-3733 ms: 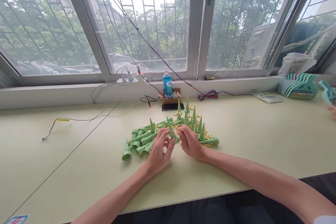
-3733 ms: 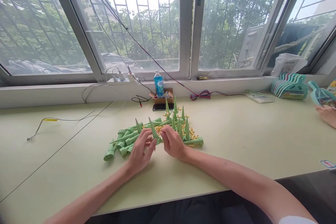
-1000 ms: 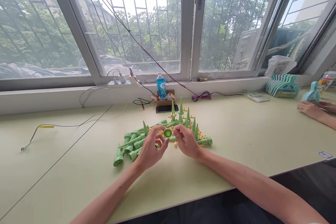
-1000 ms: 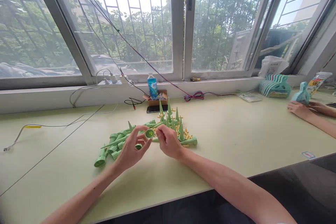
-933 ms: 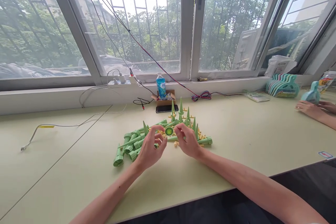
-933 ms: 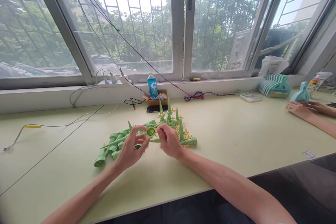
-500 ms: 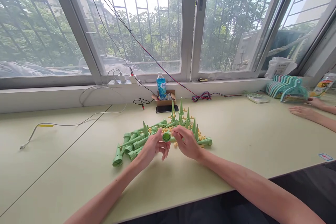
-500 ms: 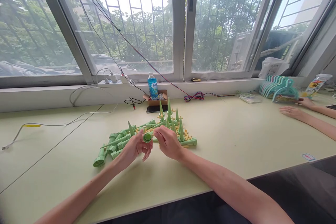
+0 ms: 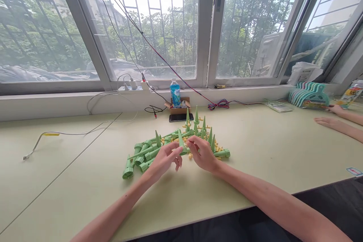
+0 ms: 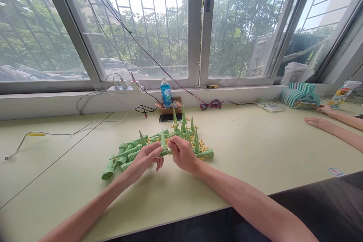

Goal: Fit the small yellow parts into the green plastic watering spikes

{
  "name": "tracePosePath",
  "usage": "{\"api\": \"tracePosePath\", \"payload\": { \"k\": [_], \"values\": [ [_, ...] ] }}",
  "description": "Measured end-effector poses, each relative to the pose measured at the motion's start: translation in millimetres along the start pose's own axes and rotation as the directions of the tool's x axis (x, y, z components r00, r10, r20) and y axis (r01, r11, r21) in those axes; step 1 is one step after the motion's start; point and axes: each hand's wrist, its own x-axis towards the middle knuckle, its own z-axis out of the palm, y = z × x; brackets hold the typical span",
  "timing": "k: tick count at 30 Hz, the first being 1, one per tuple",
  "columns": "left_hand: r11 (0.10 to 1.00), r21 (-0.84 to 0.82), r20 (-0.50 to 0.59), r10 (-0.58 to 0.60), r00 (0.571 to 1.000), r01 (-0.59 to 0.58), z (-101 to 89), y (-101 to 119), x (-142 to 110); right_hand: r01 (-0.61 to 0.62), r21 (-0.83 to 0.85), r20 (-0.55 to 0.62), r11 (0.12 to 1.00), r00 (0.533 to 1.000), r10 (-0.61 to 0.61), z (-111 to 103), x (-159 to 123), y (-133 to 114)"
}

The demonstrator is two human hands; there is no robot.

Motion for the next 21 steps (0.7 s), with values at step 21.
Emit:
{"api": "tracePosePath", "payload": {
  "k": [21],
  "values": [
    [0.886,0.412,-0.129,0.289,0.949,-0.214,-3.0,-20,4,-0.122,0.017,-0.035,0.992,0.992,0.122,2,-2,1]
  ]
}}
